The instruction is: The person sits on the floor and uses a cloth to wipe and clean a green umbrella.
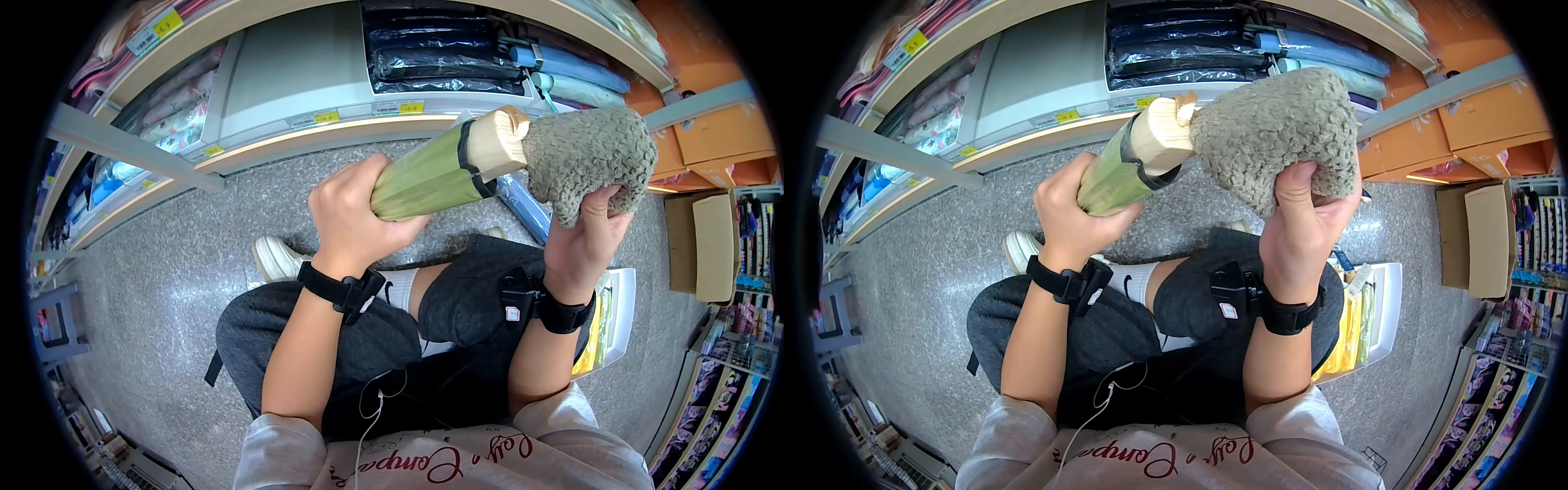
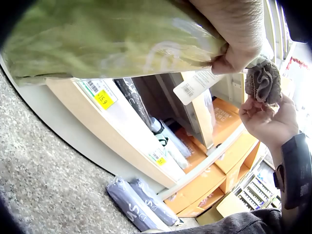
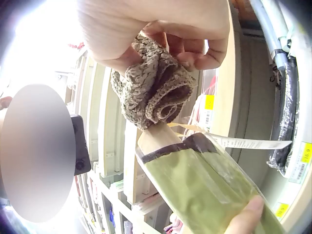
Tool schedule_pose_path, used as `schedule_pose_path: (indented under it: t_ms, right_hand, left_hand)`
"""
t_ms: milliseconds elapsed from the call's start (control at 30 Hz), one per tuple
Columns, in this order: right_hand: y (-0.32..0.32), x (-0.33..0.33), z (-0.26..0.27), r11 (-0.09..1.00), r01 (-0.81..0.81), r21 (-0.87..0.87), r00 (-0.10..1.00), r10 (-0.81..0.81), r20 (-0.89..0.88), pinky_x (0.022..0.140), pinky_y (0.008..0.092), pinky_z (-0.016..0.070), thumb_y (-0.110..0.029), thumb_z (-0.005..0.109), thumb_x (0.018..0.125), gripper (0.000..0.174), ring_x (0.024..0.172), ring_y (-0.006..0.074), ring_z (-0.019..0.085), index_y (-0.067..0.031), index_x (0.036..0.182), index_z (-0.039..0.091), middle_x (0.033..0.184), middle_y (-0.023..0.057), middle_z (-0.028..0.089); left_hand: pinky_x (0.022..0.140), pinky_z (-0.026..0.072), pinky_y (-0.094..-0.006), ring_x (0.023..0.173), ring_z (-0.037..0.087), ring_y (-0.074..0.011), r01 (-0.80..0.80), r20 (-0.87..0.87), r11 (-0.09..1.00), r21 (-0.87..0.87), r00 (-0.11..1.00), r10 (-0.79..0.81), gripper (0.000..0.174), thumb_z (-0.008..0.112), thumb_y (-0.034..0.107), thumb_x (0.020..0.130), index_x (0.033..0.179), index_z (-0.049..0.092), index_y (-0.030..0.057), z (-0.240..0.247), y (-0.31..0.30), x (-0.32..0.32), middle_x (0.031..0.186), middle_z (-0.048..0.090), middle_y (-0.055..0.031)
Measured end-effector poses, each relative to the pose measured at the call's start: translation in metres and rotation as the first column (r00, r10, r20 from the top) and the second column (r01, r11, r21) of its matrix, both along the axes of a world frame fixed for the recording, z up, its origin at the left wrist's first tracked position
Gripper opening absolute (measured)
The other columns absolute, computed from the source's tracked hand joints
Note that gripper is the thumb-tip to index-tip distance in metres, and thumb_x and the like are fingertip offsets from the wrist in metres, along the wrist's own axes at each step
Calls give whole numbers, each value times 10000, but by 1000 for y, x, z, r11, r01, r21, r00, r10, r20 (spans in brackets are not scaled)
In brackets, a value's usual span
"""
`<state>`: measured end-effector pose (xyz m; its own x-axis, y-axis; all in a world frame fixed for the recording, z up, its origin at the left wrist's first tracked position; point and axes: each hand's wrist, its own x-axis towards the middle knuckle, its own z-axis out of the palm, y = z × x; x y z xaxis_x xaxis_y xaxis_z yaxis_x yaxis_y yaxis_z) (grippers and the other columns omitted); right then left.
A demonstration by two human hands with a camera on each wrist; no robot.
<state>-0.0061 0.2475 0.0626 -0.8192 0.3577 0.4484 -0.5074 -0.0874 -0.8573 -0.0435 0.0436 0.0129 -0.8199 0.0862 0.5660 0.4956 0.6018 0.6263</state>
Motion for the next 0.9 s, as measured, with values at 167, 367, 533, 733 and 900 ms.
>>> schedule_pose_path:
  t_ms: [167, 367, 533, 733, 900]
  right_hand:
    - [0, 0, -1, 999, -10, -32, 1000, 10, -8, 929, 420, 413, -193, 537, 905, 455, 1125, 258, 485, -42, 1277, 325, 1235, 130, 464]
    - [-5, -3, 2, 998, -36, -50, 998, 34, -51, 893, 316, 415, -186, 674, 818, 490, 996, 182, 557, 49, 1190, 458, 1098, 105, 571]
    - [-10, -4, 0, 996, 10, -94, 999, -15, -51, 893, 325, 416, -210, 675, 818, 480, 999, 186, 556, 40, 1173, 472, 1095, 105, 570]
    - [-5, 3, -2, 994, 84, -66, 995, -80, 62, 921, 420, 392, -299, 587, 877, 514, 1134, 247, 461, -46, 1245, 332, 1233, 110, 458]
    - [-5, 4, -1, 991, 75, -115, 994, -65, 85, 936, 460, 369, -302, 591, 873, 512, 1160, 262, 441, -73, 1254, 338, 1255, 100, 449]
  left_hand:
    - [515, 474, -304, 541, 618, -250, -5, 4, 1000, -17, 1000, 5, 318, 747, 229, 508, 716, 595, 42, 1, -1, 0, 619, 598, -110]
    - [541, 489, -294, 575, 645, -249, 1, 18, 997, 76, 1000, -2, 314, 743, 211, 544, 766, 617, 28, 2, -1, -2, 637, 614, -123]
    - [531, 483, -301, 558, 633, -254, -13, 17, 999, 32, 1000, 12, 293, 741, 206, 551, 746, 607, 32, 4, -3, -2, 624, 605, -117]
    - [521, 477, -305, 545, 619, -252, -25, 4, 999, -26, 1000, 25, 307, 743, 223, 523, 723, 597, 42, 4, -3, -1, 620, 598, -112]
    - [513, 472, -304, 541, 612, -256, -24, 2, 999, -22, 1000, 24, 316, 747, 234, 508, 704, 587, 45, 2, -1, -1, 618, 593, -110]
